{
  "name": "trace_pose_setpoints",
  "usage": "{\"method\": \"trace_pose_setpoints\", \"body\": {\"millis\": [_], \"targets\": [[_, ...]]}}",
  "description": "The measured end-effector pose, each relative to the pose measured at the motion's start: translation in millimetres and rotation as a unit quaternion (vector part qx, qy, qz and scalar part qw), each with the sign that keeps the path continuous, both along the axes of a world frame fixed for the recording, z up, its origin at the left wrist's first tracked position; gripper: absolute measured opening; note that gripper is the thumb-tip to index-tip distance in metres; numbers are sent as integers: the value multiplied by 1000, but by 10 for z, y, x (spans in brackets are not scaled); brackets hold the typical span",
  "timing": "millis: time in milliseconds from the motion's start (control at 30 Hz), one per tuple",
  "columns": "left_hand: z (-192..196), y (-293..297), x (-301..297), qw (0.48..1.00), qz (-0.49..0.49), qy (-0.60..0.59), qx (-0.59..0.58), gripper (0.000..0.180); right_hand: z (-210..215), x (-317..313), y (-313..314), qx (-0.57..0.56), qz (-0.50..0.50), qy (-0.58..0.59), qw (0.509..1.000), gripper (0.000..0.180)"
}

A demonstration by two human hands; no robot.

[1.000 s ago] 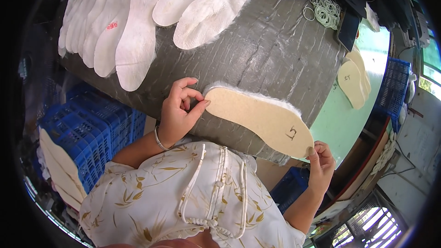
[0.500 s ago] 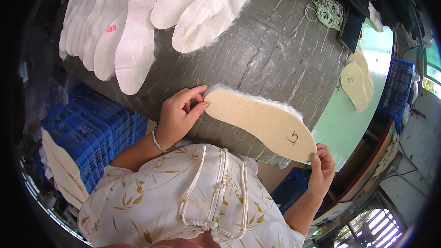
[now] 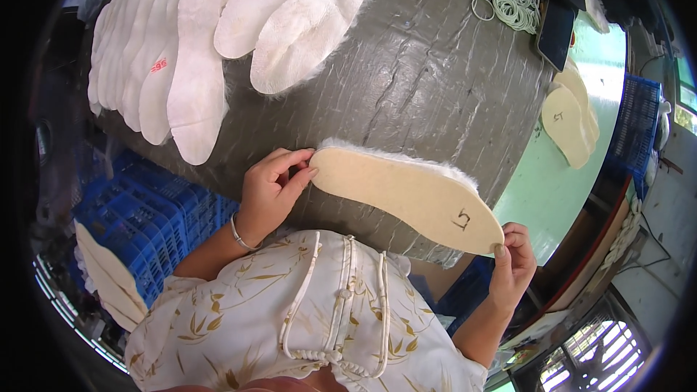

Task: Assembling and lining shoe insoles at a factory workbench.

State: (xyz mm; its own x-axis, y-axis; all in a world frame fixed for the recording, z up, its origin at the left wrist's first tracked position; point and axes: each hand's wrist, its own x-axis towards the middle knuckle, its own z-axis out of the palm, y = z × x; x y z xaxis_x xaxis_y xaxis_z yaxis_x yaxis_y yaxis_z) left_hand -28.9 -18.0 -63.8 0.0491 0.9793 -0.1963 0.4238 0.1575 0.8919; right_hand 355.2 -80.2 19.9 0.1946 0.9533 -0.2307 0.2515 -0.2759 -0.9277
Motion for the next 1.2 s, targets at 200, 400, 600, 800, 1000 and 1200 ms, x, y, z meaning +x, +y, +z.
{"method": "trace_pose_setpoints", "body": {"millis": [200,400,600,800,1000,1200], "targets": [[4,1,-3,1000,-2,10,1,25,43,1,-19,58,30,3,998,21],[47,26,2,999,-1,22,-24,22,-90,22,71,15,-8,-8,1000,17],[47,15,0,1000,-6,10,-29,21,-196,58,38,-30,-47,38,998,14],[23,8,-9,1000,9,-4,-30,19,-272,14,-14,-89,-87,95,988,14],[46,28,-11,999,1,12,-51,20,-367,41,-80,-121,-99,118,981,15],[63,30,-26,997,-23,1,-76,19,-423,58,-106,-137,-103,133,976,16]]}}
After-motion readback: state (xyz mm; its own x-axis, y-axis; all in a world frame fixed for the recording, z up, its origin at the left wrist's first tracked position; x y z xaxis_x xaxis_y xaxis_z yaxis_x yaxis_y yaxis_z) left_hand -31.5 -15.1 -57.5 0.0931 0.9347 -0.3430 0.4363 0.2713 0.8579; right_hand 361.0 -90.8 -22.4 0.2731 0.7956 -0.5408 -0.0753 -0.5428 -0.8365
